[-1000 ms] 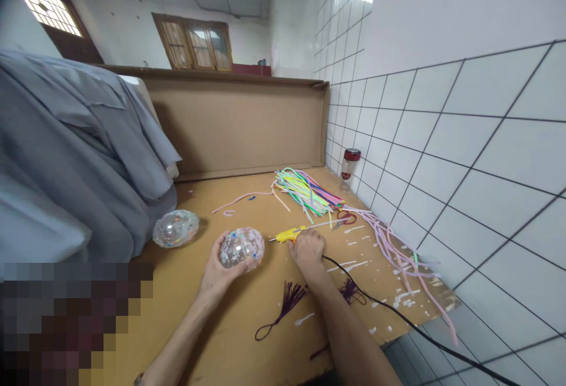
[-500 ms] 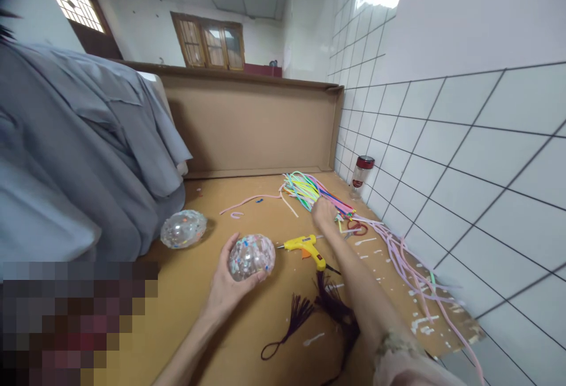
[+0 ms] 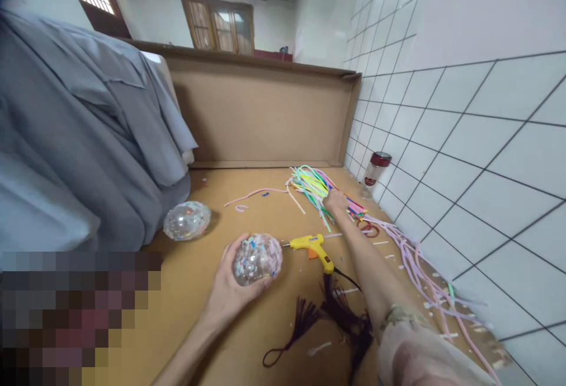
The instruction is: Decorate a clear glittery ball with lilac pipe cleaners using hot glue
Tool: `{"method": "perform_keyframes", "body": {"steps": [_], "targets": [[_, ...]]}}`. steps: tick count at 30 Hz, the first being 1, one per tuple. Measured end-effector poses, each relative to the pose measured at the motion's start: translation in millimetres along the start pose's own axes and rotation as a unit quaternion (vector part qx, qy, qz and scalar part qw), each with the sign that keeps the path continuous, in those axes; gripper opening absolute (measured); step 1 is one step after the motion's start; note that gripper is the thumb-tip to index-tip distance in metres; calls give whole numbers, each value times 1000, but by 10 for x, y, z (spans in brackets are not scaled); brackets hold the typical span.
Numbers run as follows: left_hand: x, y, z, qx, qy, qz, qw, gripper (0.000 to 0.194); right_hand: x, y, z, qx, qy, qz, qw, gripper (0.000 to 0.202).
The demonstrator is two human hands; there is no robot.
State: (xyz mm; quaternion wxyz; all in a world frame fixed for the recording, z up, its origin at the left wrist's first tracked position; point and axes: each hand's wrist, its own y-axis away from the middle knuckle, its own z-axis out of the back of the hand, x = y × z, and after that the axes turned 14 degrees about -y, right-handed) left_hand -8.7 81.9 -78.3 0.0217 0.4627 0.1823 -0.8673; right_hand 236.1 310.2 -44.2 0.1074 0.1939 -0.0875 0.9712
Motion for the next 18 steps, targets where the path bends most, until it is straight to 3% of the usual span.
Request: {"method": "perform_keyframes", "body": {"steps": [8,15,18], "targets": [[35,-1,-15,8,9,-10,1000,81,2,-35,-5,61,-2,81,995,34],[3,0,12,19,-2,-1,1000,80,-23,-58,-50,99,10,78,992,22],[7,0,1,22,-7,-5,1000,80,-66,-57,-55,112,5,79,991,27]]}}
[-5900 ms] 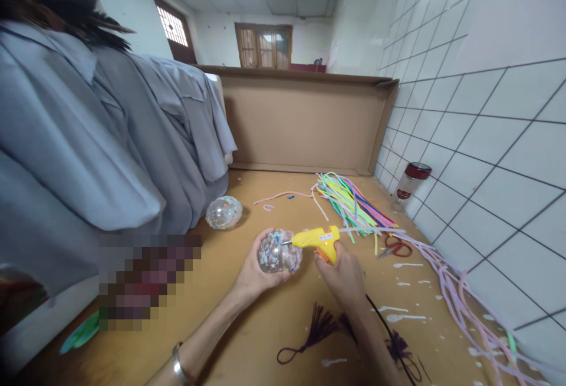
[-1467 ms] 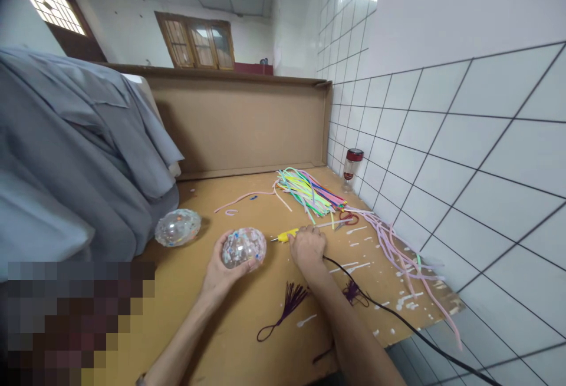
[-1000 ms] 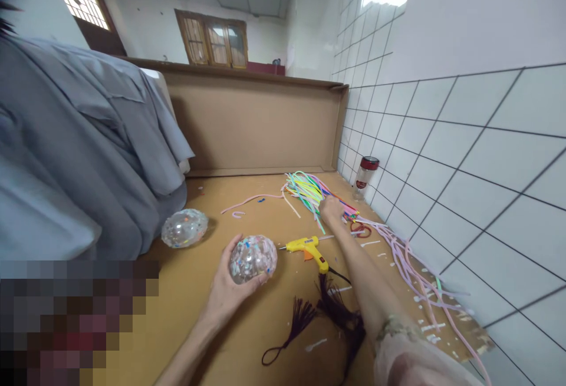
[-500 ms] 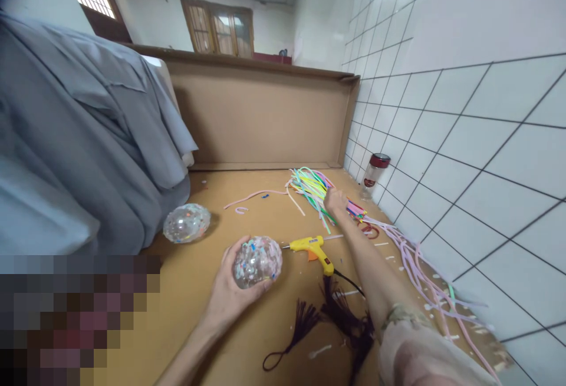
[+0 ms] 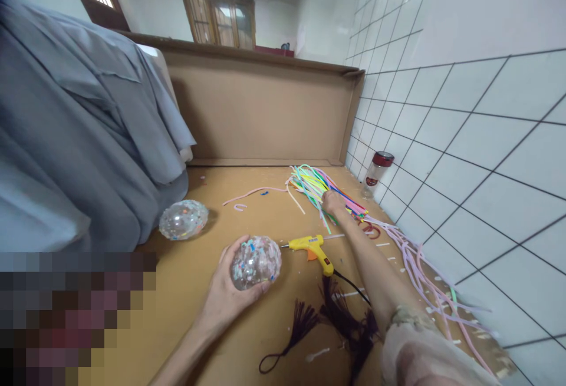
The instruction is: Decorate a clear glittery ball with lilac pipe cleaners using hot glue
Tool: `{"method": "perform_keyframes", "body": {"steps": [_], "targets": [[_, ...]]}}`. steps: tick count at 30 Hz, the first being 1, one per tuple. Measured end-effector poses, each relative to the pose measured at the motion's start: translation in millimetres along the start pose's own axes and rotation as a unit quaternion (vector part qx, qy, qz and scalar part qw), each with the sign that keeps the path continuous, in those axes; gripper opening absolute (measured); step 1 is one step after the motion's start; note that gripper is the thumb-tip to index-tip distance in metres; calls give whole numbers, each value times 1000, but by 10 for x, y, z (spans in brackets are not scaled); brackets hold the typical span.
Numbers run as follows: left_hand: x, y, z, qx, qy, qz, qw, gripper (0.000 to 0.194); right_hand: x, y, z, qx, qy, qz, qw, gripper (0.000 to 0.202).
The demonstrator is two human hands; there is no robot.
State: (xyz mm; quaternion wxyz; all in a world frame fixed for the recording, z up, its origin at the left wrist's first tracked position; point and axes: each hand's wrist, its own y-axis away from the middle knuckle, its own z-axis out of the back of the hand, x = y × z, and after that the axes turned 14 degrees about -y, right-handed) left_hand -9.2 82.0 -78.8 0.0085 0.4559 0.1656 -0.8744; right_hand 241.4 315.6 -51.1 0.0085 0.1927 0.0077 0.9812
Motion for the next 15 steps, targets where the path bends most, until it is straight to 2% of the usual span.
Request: {"method": "perform_keyframes", "body": {"steps": [7,15], "targets": [[27,14,-50,4,-23,-14,1000,79,-99,6,64,-23,-33,-24,999,29],[3,44,-66,13,-35,-24,999,78,-145,-64,119,-85,-96,-111,985,27]]}}
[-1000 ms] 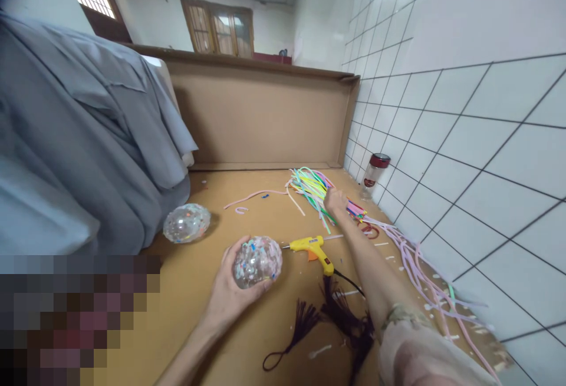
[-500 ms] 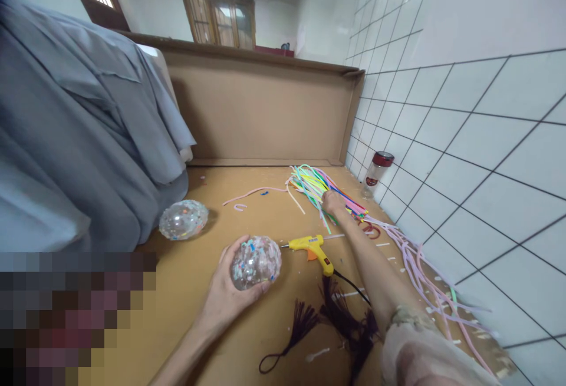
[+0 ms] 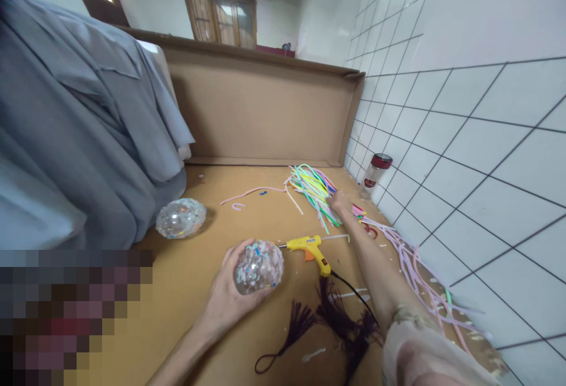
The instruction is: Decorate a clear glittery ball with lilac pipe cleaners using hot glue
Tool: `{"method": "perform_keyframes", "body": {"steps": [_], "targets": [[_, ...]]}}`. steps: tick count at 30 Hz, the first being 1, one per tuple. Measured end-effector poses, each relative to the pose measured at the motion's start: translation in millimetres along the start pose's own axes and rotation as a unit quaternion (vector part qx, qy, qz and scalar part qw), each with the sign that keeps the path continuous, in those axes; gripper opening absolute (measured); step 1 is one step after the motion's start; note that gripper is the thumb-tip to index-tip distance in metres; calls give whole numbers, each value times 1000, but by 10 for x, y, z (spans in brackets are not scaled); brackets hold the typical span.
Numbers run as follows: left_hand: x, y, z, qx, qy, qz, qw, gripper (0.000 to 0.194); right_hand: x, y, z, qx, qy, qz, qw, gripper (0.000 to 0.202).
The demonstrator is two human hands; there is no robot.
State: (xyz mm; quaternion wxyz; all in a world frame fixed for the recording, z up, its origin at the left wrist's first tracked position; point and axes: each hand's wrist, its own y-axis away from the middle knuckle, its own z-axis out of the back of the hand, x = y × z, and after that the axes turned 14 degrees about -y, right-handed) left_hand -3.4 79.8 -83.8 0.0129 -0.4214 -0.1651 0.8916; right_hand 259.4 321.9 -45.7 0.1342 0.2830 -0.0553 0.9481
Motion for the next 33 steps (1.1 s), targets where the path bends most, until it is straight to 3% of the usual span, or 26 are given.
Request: {"method": "perform_keyframes", "body": {"steps": [6,10,15,19,21,22,23,26,29,33], "targets": [[7,-28,25,2,-2,-5,1000,78,114,37,11,-11,-131,-58,990,29],[15,-49,46,6,-1,5,1000,79,343,170,152,12,-289,-71,955,35],[45,-55,7,14,12,4,1000,79,733,605,258,37,-510,-12,859,15],[91,-69,-30,-13,33,-7,999,77,914,1133,211,46,-634,73,769,18],[101,-78,-29,-8,28,-7,1000,78,929,1398,155,47,-688,147,709,25],[102,-81,-25,-3,22,-4,1000,79,917,1526,121,39,-694,186,694,26],[100,-83,-20,1,15,-2,1000,79,893,1651,84,24,-681,216,699,24],[92,-82,-13,-3,3,-2,1000,77,756,2005,-52,-70,-584,286,756,13],[94,-77,-23,-8,0,0,1000,78,559,2288,-216,-132,-485,365,783,5],[107,-75,-26,0,10,18,1000,85,312,2429,-418,-189,-387,471,770,11]]}}
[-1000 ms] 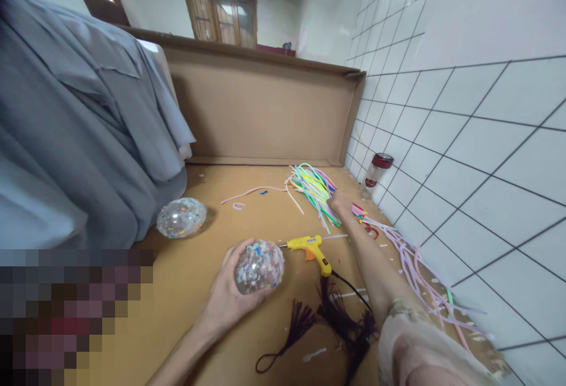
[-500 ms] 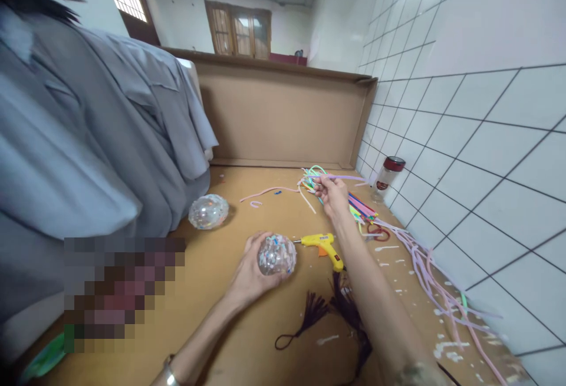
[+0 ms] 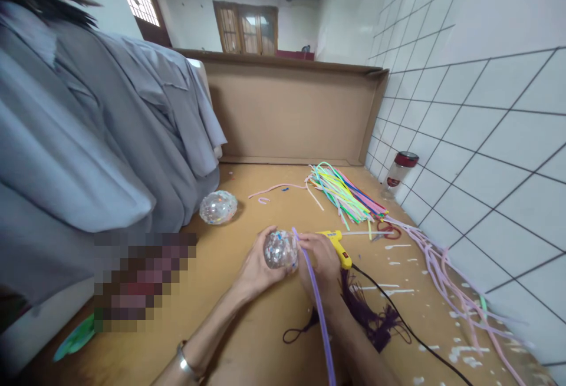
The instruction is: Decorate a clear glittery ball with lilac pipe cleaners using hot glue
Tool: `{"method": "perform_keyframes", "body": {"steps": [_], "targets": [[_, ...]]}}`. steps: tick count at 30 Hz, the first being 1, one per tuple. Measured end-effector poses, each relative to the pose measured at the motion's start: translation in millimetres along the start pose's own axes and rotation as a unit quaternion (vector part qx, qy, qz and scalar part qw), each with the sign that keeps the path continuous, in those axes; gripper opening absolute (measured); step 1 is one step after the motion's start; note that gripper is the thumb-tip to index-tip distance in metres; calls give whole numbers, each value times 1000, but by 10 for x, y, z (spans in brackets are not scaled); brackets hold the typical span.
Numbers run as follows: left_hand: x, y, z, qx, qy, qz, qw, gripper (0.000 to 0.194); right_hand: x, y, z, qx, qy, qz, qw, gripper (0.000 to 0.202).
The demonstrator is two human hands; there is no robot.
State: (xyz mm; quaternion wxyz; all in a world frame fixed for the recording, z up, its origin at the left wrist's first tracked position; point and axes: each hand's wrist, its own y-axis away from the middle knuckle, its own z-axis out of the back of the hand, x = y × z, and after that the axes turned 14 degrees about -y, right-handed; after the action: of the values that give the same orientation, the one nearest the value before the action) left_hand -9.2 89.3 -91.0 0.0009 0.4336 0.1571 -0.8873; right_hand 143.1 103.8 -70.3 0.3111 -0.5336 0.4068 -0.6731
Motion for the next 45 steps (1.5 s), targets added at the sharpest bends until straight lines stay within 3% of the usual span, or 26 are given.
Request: {"method": "perform_keyframes", "body": {"steps": [3,6,8,18,24,28,34,40,45], "targets": [[-5,5,18,10,11,0,1000,85,-133,116,43,63,49,20,997,15],[-16,13,33,20,-2,-14,1000,79,-263,162,80,174,107,-43,978,23],[-20,16,35,22,-11,-26,999,77,-295,175,87,211,122,-65,968,26],[-23,12,34,21,-34,-57,998,66,-126,172,-10,137,113,-7,984,29],[-12,10,21,14,-35,-64,997,67,-162,168,-2,162,129,24,978,25],[12,4,9,13,-31,-70,997,68,-145,170,-21,143,117,51,981,22],[29,0,-4,4,-25,-91,996,67,-135,194,-64,147,126,19,981,23],[-8,9,18,-1,-38,-91,995,64,-99,152,-47,130,117,62,983,22],[-14,16,13,0,-49,-85,995,62,-67,129,-38,139,123,54,981,21]]}}
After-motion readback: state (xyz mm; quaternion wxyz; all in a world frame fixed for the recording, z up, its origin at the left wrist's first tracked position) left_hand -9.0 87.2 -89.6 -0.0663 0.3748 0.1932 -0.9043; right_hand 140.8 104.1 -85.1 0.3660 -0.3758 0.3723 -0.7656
